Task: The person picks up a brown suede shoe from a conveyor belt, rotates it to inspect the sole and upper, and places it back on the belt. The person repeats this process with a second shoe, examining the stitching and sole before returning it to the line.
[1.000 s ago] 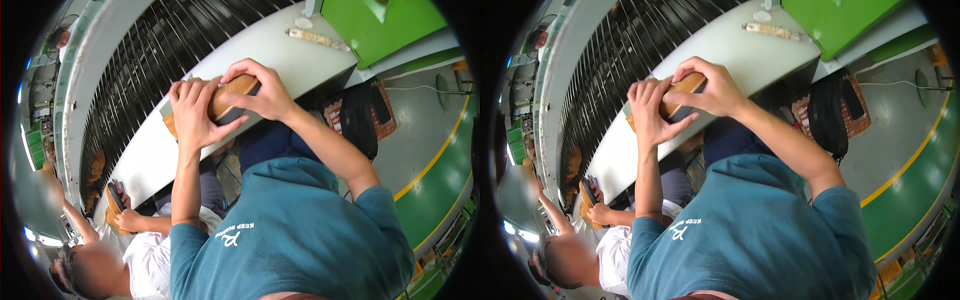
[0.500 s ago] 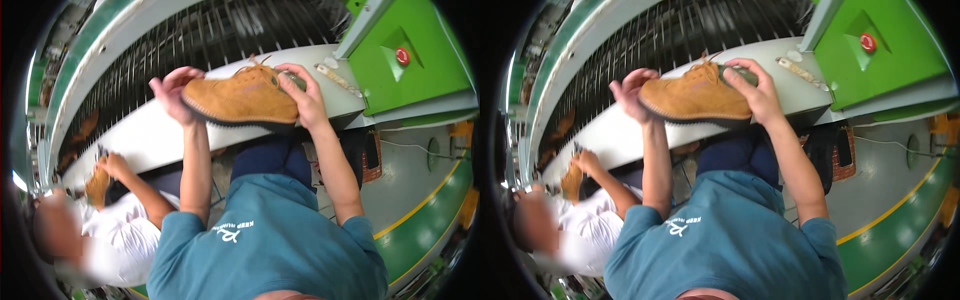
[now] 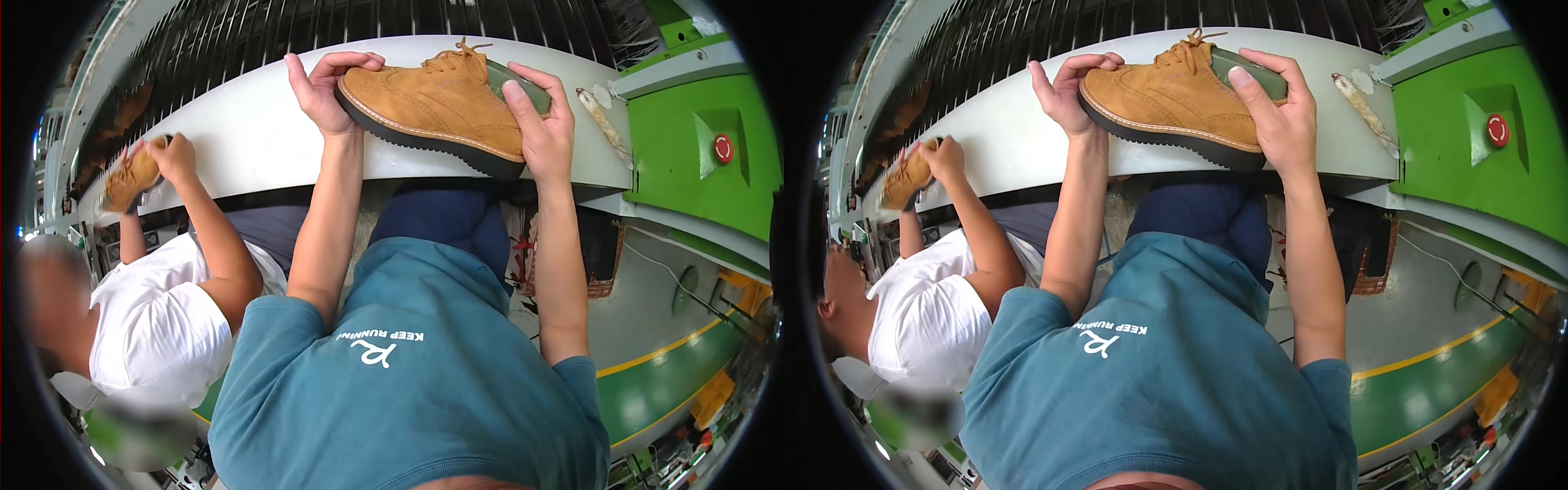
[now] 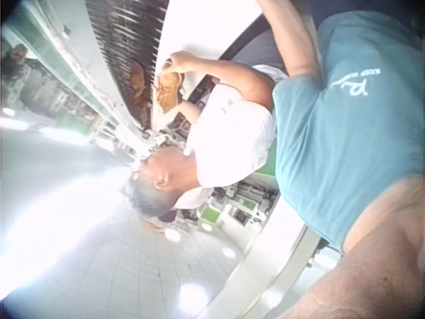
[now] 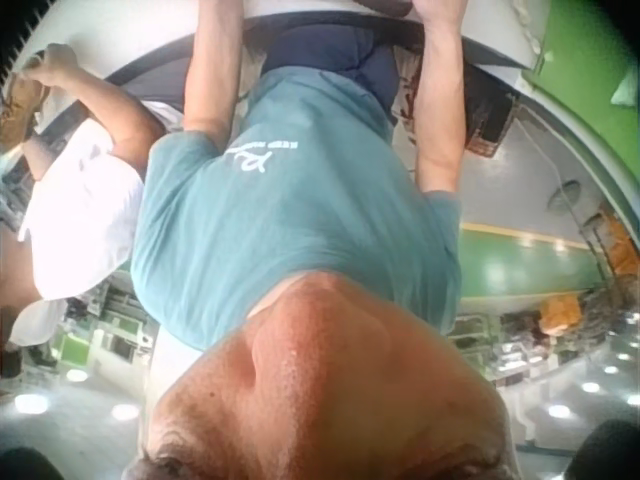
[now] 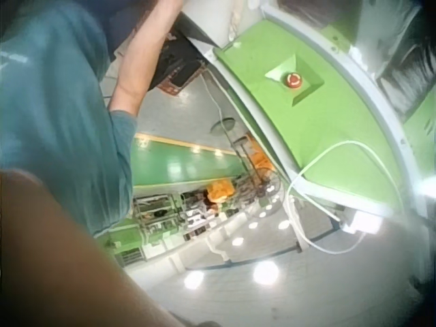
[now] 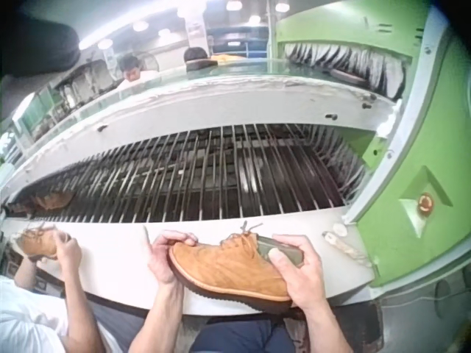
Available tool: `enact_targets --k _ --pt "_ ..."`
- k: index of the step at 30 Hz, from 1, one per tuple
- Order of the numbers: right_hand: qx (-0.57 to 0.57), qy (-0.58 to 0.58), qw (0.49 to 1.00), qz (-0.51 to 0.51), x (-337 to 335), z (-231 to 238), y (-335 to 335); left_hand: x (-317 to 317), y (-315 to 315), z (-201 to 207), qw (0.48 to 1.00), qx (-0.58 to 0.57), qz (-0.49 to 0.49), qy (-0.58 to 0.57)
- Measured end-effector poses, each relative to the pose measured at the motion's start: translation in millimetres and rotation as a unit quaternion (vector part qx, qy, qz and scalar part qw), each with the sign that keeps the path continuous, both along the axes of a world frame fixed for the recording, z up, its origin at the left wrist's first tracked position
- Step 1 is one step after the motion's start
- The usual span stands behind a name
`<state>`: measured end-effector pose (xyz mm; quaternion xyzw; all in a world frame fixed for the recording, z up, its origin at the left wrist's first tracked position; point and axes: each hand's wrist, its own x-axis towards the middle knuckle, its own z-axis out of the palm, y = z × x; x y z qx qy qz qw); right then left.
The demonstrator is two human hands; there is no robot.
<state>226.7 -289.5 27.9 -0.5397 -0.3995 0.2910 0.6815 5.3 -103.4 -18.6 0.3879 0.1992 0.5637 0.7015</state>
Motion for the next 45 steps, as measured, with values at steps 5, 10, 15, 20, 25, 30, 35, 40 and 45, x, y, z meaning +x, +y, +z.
enact_targets --k 5,10,15,20,25,30,35,40,45 --pt "0.03 -0.1 0.994 -0.015 -3 -1 -3 -5 9 -3 0.999 0.011 -0.034 0.002" --pt "0.012 -0.146 0.989 0.005 1 -3 -8 -4 11 2 0.999 -0.007 -0.027 0.033" --pt "0.017 -0.145 0.989 -0.015 5 -3 -1 0 11 11 0.996 0.011 -0.005 0.088" --pt "0.021 -0.081 0.996 -0.035 15 -10 15 -1 37 3 0.989 -0.016 -0.056 0.134" --pt "0.002 -0.037 0.999 -0.026 17 -11 15 5 16 41 0.893 0.259 -0.04 0.365" --pt "-0.055 -0.11 0.992 -0.004 17 -5 6 -6 -13 78 0.647 0.579 -0.014 0.496" --pt "-0.034 -0.202 0.974 0.096 17 11 -13 -8 -17 79 0.621 0.6 -0.01 0.504" --pt "-0.016 -0.276 0.958 0.074 21 -1 -13 -1 -16 71 0.646 0.588 0.014 0.486" --pt "-0.048 -0.116 0.985 0.119 16 -2 -14 4 -16 70 0.665 0.576 0.017 0.475"
